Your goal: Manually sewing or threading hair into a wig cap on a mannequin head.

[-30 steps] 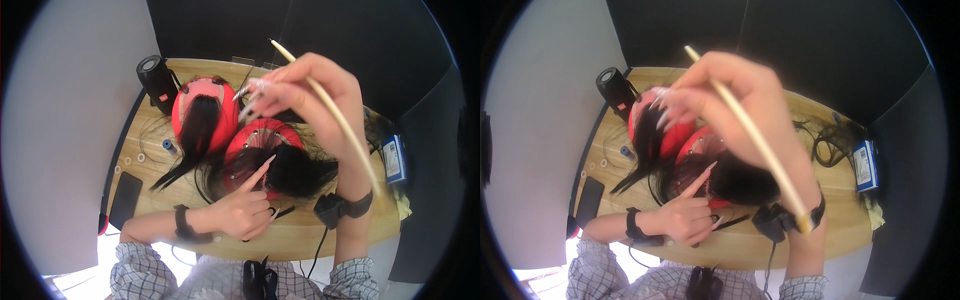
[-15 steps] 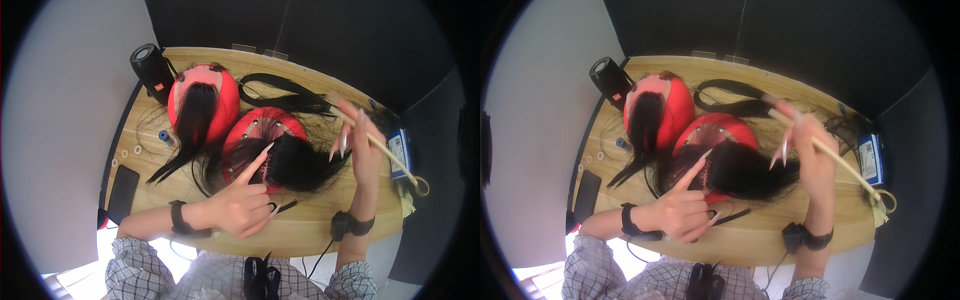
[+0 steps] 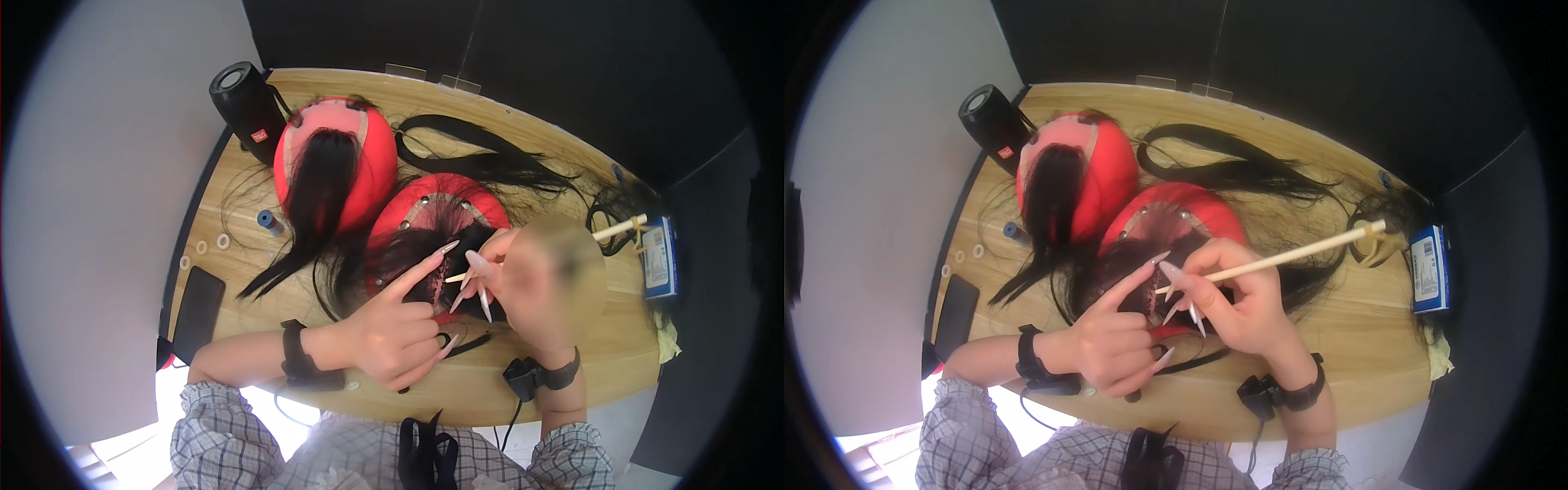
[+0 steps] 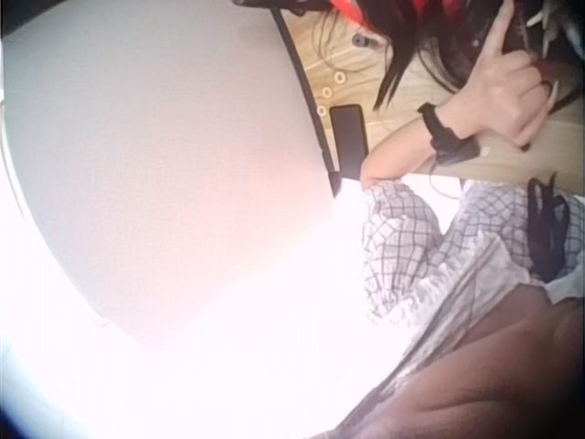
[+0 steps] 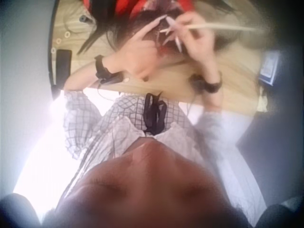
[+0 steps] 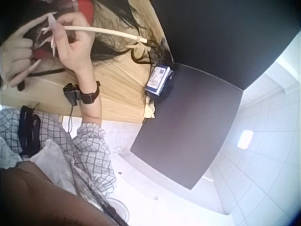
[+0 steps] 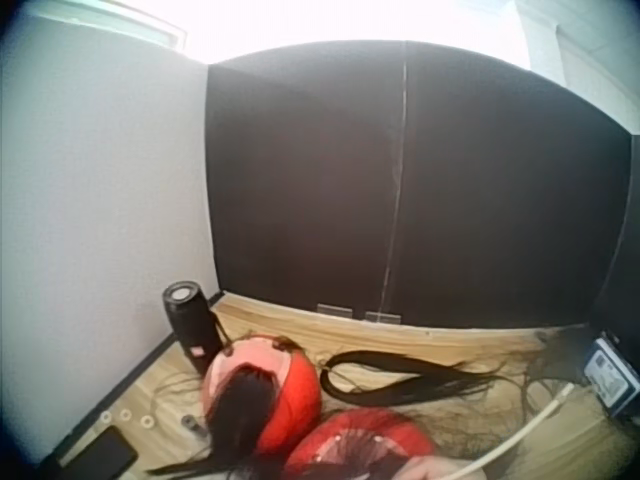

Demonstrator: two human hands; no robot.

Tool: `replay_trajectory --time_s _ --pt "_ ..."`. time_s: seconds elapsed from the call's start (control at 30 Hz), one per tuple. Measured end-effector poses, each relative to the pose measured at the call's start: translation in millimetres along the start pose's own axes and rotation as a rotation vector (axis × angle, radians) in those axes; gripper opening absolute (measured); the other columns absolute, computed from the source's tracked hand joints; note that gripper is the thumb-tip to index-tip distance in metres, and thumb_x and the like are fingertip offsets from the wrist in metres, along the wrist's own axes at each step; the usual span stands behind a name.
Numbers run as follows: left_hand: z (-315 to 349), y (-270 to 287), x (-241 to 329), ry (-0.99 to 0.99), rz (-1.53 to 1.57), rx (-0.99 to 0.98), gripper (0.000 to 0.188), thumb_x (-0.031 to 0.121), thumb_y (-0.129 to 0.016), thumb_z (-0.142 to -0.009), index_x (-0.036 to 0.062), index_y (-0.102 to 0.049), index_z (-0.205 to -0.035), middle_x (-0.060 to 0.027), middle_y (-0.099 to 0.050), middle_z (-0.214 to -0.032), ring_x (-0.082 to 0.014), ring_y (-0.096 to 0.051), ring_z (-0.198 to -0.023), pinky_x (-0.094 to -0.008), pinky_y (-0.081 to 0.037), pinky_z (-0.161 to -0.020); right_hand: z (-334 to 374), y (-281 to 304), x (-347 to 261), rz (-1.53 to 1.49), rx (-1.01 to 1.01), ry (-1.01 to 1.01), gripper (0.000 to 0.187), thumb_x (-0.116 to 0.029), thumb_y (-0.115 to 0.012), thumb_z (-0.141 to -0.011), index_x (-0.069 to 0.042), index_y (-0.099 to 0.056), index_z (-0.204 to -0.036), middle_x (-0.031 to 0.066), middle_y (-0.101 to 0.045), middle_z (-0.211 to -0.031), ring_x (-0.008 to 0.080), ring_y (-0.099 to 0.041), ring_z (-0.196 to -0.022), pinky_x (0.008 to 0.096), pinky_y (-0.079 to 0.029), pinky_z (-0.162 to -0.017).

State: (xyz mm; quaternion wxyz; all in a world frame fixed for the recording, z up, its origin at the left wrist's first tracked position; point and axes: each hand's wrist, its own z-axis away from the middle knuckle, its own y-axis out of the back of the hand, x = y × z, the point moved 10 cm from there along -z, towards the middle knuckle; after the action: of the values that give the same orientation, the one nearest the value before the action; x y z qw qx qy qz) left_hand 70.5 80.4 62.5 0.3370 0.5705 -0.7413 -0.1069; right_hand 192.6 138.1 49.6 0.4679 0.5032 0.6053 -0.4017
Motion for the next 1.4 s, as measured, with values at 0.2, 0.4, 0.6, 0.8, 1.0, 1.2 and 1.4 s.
replay_trajectory --time_s 0.2,0.4,0.6,0.8,1.0,1.2,1.4 --pt "0.1 0.8 -0.6 0.005 -0.011 -0.002 0.026 0.000 -0.066 -0.067 0.0034 -0.047 -0.050 -0.0020 -0.034 -0.052 -0.0164 -0.038 -0.046 -0.0714 -0.033 -0.103 3.5 -1.4 -3.6 0.245 -0.047 0.080 0.008 -0.004 -0.066 -0.086 0.001 -0.063 -0.082 0.0078 -0.063 -0.073 0.0116 -0.059 -0.061 0.0238 -0.045 -0.054" --pt "2.1 0.8 -2.7 -0.005 -0.040 -0.004 0.025 0.000 -0.067 -0.065 0.0029 -0.047 -0.050 -0.0019 -0.032 -0.052 -0.0160 -0.037 -0.047 -0.0703 -0.035 -0.103 0.7 -2.9 -13.4 0.287 -0.102 0.167 0.004 -0.002 -0.066 -0.084 0.001 -0.063 -0.083 0.0093 -0.063 -0.076 0.0156 -0.060 -0.066 0.0255 -0.046 -0.059" --pt "4.3 -1.7 -3.2 -0.011 -0.078 0.003 0.023 0.004 -0.065 -0.066 0.0042 -0.049 -0.050 -0.0015 -0.036 -0.052 -0.0141 -0.038 -0.046 -0.0689 -0.036 -0.104 2.5 -2.5 -11.1 0.327 -0.064 0.194 0.003 -0.002 -0.065 -0.085 0.001 -0.064 -0.084 0.0079 -0.061 -0.074 0.0141 -0.059 -0.065 0.0249 -0.045 -0.058" --pt "6.4 -3.8 -4.1 -0.008 -0.114 -0.011 0.021 0.007 -0.064 -0.069 0.0042 -0.053 -0.052 -0.0020 -0.042 -0.053 -0.0126 -0.040 -0.046 -0.0684 -0.037 -0.103 4.0 0.7 -7.4 0.268 -0.031 0.086 0.001 0.000 -0.064 -0.085 0.001 -0.064 -0.085 0.0086 -0.063 -0.076 0.0131 -0.061 -0.064 0.0239 -0.047 -0.057" --pt "5.8 -5.1 -4.2 -0.017 -0.117 -0.031 0.020 0.006 -0.064 -0.069 0.0031 -0.053 -0.052 -0.0020 -0.043 -0.053 -0.0124 -0.040 -0.046 -0.0684 -0.038 -0.102 6.7 2.3 -7.9 0.266 -0.020 0.127 0.002 0.001 -0.063 -0.084 0.001 -0.065 -0.086 0.0099 -0.065 -0.078 0.0137 -0.063 -0.066 0.0245 -0.050 -0.059" --pt "8.4 -6.1 -3.3 -0.029 -0.099 0.008 0.026 0.002 -0.067 -0.065 0.0035 -0.046 -0.048 -0.0013 -0.030 -0.053 -0.0147 -0.035 -0.047 -0.0704 -0.038 -0.102 7.2 -0.9 -12.2 0.365 -0.033 0.157 0.004 0.002 -0.065 -0.082 -0.001 -0.066 -0.085 0.0097 -0.066 -0.079 0.0157 -0.064 -0.067 0.0247 -0.050 -0.060" --pt "9.3 -5.7 -3.3 -0.027 -0.111 0.016 0.027 0.002 -0.067 -0.065 0.0042 -0.046 -0.048 -0.0009 -0.029 -0.053 -0.0145 -0.035 -0.048 -0.0700 -0.038 -0.102 6.1 -4.4 -16.0 0.386 -0.061 0.190 0.006 0.002 -0.064 -0.082 -0.001 -0.066 -0.086 0.0098 -0.065 -0.079 0.0163 -0.064 -0.067 0.0251 -0.050 -0.060"
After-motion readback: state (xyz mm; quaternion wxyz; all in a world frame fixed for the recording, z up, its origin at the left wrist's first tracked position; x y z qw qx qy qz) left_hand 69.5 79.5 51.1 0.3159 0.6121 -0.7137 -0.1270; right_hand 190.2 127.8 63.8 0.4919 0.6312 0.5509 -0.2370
